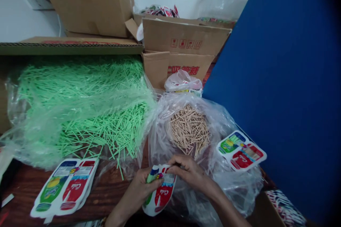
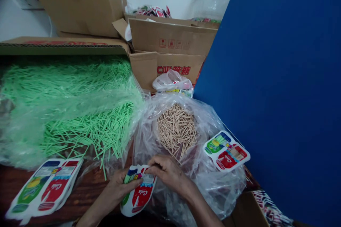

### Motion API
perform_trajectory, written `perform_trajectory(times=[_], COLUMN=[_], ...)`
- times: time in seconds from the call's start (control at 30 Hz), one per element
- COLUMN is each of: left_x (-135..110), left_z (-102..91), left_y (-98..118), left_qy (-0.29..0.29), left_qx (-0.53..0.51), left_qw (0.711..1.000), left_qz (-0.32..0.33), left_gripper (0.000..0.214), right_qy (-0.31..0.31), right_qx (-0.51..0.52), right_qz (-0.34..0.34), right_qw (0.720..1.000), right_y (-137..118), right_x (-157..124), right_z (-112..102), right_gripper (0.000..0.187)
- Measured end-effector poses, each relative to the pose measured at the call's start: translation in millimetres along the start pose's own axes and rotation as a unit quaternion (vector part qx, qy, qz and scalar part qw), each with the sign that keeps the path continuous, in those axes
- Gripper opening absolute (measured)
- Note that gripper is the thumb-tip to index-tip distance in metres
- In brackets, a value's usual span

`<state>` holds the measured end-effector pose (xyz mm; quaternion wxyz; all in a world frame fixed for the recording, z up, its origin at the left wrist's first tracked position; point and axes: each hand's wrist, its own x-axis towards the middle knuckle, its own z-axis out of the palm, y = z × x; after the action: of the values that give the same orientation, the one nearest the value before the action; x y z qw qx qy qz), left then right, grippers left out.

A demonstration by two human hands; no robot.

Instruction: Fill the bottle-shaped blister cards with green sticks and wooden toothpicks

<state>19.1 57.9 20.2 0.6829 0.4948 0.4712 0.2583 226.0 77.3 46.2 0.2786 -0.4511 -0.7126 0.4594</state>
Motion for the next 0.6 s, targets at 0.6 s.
perform_trajectory(times=[0.6], left_x=[-5.4], left_z=[1.2], left_y=[4.7], left_qy=[0.037], left_qx=[-0.122], left_qw=[0.992], left_qz=[-0.024], left_gripper=[0.023], right_qy=[-0.009], right_qx=[0.002], right_qz=[0.030], right_qw=[1.000], right_y=[-5.5], right_x=[6.4], right_z=[4.1], right_gripper=[0.028])
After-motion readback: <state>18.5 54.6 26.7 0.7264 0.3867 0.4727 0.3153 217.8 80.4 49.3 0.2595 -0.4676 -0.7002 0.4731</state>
